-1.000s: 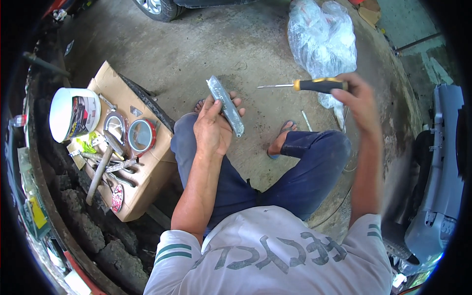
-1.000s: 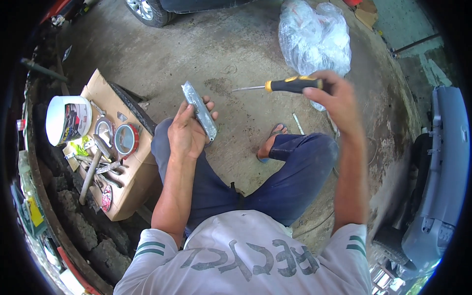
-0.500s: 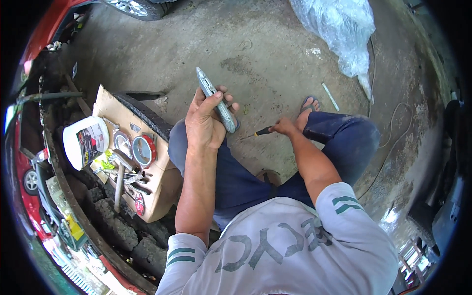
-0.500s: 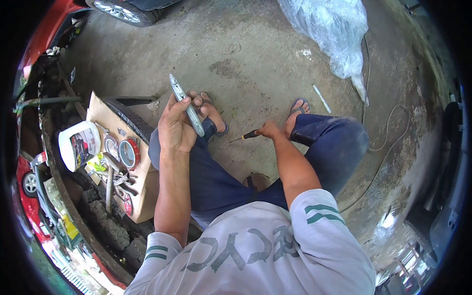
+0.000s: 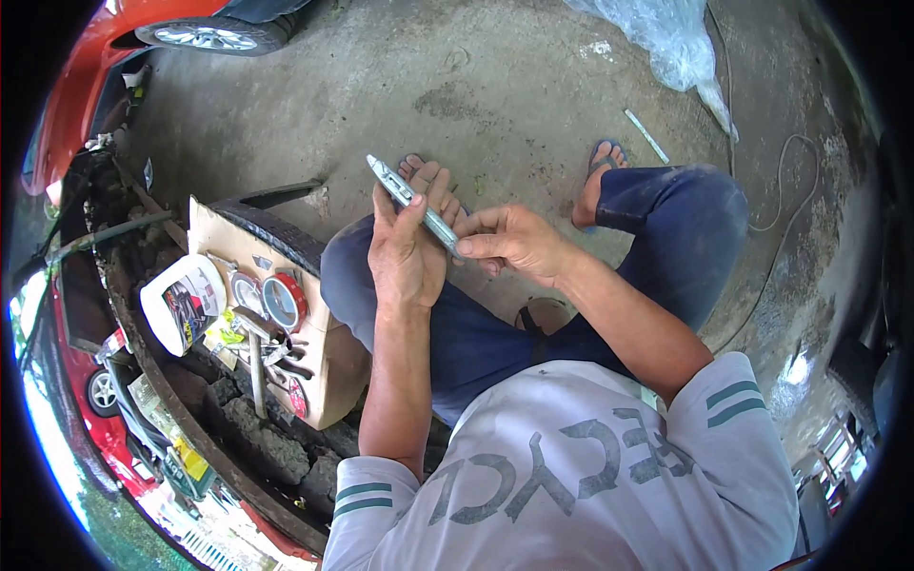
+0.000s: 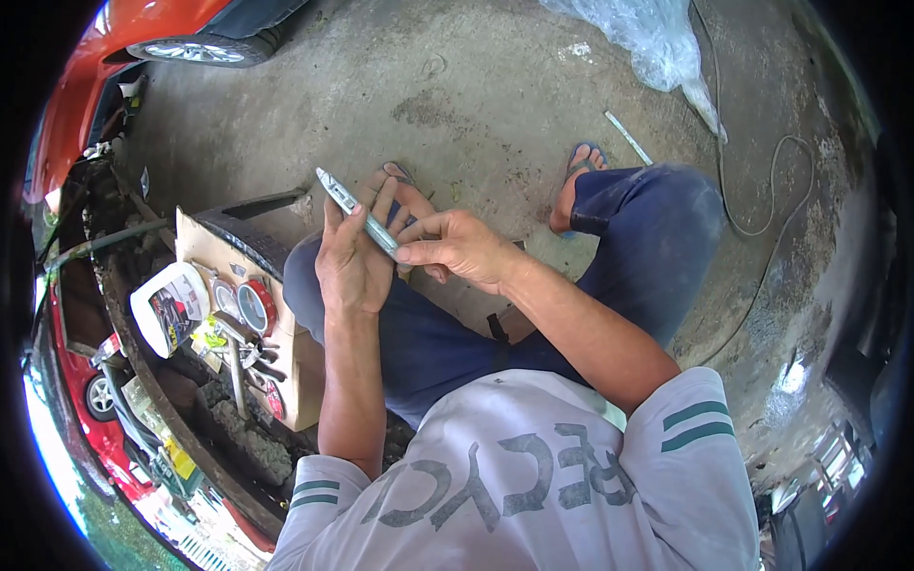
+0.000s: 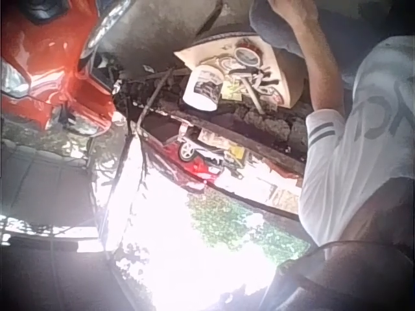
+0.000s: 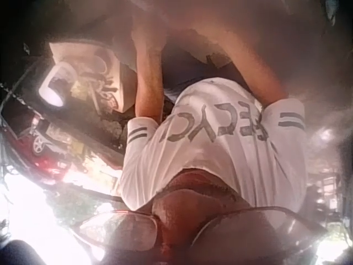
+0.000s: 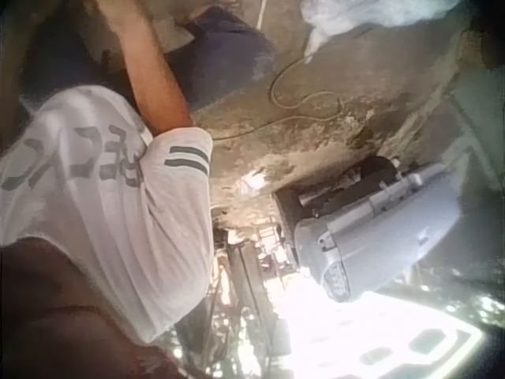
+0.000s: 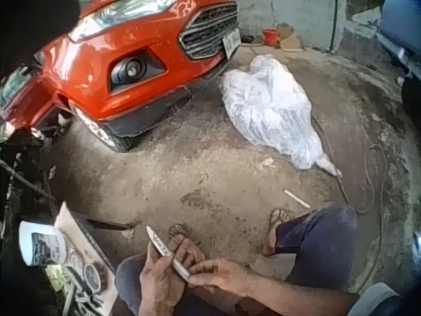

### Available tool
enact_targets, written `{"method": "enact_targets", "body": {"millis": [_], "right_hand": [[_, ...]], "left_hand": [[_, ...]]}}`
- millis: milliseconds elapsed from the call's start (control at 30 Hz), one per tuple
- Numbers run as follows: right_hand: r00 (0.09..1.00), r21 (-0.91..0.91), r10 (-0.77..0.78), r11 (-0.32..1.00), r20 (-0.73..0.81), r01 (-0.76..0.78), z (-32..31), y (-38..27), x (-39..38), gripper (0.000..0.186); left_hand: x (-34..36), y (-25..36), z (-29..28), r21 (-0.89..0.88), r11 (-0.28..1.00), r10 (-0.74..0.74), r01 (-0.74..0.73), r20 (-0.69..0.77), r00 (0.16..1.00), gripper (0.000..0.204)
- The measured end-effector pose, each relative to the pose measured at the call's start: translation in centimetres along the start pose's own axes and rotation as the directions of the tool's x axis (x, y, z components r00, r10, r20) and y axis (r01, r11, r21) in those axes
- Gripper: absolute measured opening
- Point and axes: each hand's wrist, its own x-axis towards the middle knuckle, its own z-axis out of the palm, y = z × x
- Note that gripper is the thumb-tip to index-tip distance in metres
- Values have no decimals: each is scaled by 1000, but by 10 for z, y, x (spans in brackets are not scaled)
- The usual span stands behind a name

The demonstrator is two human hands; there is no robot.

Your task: Preparing a vehicle trim component by using a screwdriver and applying double-sided adhesive tape.

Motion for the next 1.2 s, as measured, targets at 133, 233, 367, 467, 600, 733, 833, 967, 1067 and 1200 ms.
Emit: {"method": "enact_targets", "body": {"millis": [133,233,367,467,600,733,833,967,1067,1200], "right_hand": [[999,33,12,999,-31,-11,0,3,-8,22],[1000,29,-7,1000,-3,7,-4,7,-10,23],[999,31,1,1000,33,-2,-7,10,-13,22],[1000,24,-3,1000,31,2,-8,12,-14,22],[999,-37,-11,999,37,12,-7,12,-13,22],[999,-145,-37,989,27,40,-3,2,-15,21],[998,-241,-70,968,8,70,-2,-1,-16,20],[995,-287,-103,952,12,102,-6,1,-16,20],[992,-310,-115,942,50,125,-10,2,-15,20],[985,-318,-152,932,83,171,-9,2,-15,21]], "left_hand": [[-9,1,-5,118,993,-23,13,78,997,73],[-15,1,-6,194,980,-61,44,86,994,83],[-18,2,-5,148,984,-113,100,83,990,94],[-18,2,-7,145,983,-126,111,100,987,95],[-20,0,-9,189,978,-102,88,65,993,91],[-19,1,-9,194,977,-103,87,75,992,91],[-18,1,-10,217,972,-109,94,56,992,92],[-18,0,-12,234,965,-136,118,60,989,95],[-19,0,-13,226,964,-150,137,42,988,95],[-18,3,-13,198,966,-183,165,79,980,98]]}}
